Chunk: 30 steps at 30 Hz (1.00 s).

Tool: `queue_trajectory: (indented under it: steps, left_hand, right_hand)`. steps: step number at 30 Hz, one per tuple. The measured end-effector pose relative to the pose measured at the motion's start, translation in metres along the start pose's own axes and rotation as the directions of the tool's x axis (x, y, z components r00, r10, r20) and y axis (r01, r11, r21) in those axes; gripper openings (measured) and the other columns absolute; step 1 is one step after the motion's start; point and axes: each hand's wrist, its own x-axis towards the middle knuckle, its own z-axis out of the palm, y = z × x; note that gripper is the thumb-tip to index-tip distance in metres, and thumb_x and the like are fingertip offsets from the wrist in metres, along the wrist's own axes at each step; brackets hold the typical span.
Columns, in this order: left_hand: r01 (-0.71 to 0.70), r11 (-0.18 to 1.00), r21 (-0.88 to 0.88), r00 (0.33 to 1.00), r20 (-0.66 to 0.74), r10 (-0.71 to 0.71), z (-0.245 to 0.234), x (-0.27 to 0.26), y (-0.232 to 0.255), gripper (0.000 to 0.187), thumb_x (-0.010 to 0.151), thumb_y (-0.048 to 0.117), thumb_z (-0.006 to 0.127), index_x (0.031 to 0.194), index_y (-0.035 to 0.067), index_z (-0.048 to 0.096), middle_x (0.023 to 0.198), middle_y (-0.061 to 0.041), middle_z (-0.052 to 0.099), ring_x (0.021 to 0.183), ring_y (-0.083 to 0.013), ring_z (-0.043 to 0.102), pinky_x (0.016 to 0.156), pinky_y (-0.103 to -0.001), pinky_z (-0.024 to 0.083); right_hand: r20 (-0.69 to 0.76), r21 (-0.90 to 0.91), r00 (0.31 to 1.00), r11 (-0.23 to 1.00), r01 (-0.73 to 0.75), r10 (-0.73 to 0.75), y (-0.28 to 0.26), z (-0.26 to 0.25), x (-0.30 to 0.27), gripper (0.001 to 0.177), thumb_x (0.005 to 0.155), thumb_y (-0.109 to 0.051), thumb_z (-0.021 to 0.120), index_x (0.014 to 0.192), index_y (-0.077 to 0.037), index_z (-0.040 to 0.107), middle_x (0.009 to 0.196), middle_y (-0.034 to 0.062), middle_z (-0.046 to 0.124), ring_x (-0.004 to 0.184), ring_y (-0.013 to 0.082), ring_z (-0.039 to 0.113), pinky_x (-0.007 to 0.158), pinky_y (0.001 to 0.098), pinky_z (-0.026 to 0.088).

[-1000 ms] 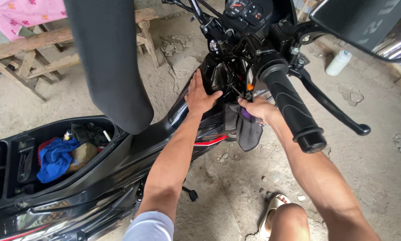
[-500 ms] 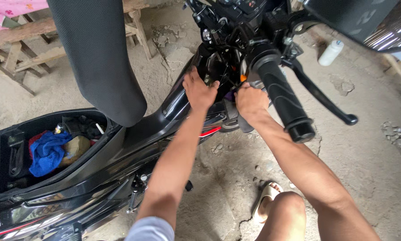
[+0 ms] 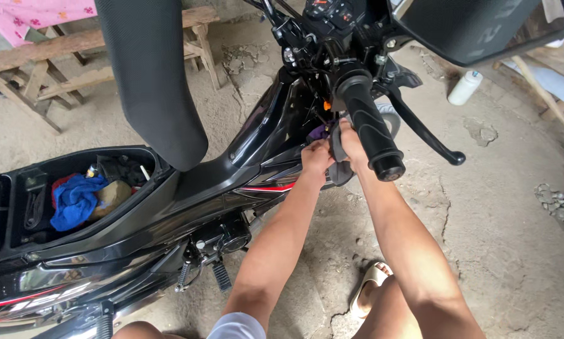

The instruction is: The person unscrews and removes a plastic panel from a motorcycle using a screwdriver and a cloth, then wipes the internal area before replacing the panel and tightening the screw.

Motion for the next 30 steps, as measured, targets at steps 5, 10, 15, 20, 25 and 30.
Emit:
queue_trajectory:
  steps: [5,10,15,20,25,30]
  left_hand:
    - [-0.118,0.973,0.197,0.964,-0.211,0.159,0.007,-0.015,0.015,0.032,0.092,0.028,0.079,0.099,0.001,0.062,0.087,-0.008,0.065,0.073,-0.0163,0.062,0.064,-0.033,0.054]
    - [-0.039,0.986,0.165,0.992,-0.114,0.058,-0.001,-0.012,0.024,0.034,0.091,0.03,0.077,0.106,0.002,0.066,0.094,-0.007,0.071,0.081,-0.0181,0.069,0.07,-0.033,0.057]
    - [0.11,0.994,0.002,0.993,0.051,-0.11,-0.002,-0.001,0.018,0.04,0.094,0.035,0.07,0.116,0.003,0.067,0.112,-0.013,0.073,0.1,-0.0229,0.073,0.087,-0.036,0.062]
    - [0.242,0.957,-0.158,0.961,0.175,-0.214,-0.004,0.017,0.007,0.038,0.097,0.037,0.065,0.117,0.006,0.071,0.113,-0.009,0.075,0.098,-0.0182,0.074,0.084,-0.032,0.062]
    - [0.154,0.987,-0.05,0.979,0.142,-0.146,0.004,0.037,0.011,0.034,0.098,0.041,0.076,0.101,0.007,0.068,0.076,0.0,0.063,0.055,-0.01,0.052,0.042,-0.027,0.038]
    - [0.103,0.994,0.039,0.99,0.092,-0.106,0.019,0.022,0.034,0.035,0.091,0.036,0.072,0.1,0.002,0.07,0.077,-0.005,0.068,0.058,-0.0163,0.063,0.048,-0.031,0.052]
  right_hand:
    - [-0.022,-0.06,0.999,0.997,-0.037,0.036,0.023,0.002,0.021,0.028,0.101,-0.029,0.058,0.109,-0.003,0.067,0.086,0.0074,0.068,0.068,0.0197,0.062,0.052,0.0403,0.047]
    - [-0.104,-0.293,0.905,0.882,0.369,-0.413,0.036,0.0,0.022,0.023,0.092,-0.022,0.072,0.091,0.001,0.069,0.088,0.0148,0.07,0.083,0.0261,0.066,0.074,0.0394,0.054]
    - [0.346,-0.832,0.589,0.051,0.552,-0.731,-0.028,-0.019,-0.03,0.018,0.087,-0.02,0.072,0.095,-0.004,0.07,0.086,0.0213,0.068,0.084,0.038,0.066,0.074,0.0489,0.052]
    - [0.326,-0.781,0.604,0.154,0.606,-0.727,-0.023,-0.011,-0.025,0.022,0.09,-0.016,0.068,0.108,-0.004,0.07,0.086,0.0215,0.067,0.077,0.0397,0.065,0.068,0.0498,0.051]
    - [0.224,0.032,0.97,0.995,0.091,-0.096,0.024,-0.022,0.029,0.024,0.088,-0.013,0.071,0.11,-0.004,0.067,0.091,0.0188,0.067,0.081,0.0362,0.065,0.071,0.0479,0.052]
    - [0.36,0.233,0.926,0.951,-0.203,0.11,0.03,-0.036,0.043,0.028,0.085,-0.011,0.074,0.111,-0.004,0.065,0.097,0.016,0.067,0.086,0.0328,0.065,0.075,0.0461,0.053]
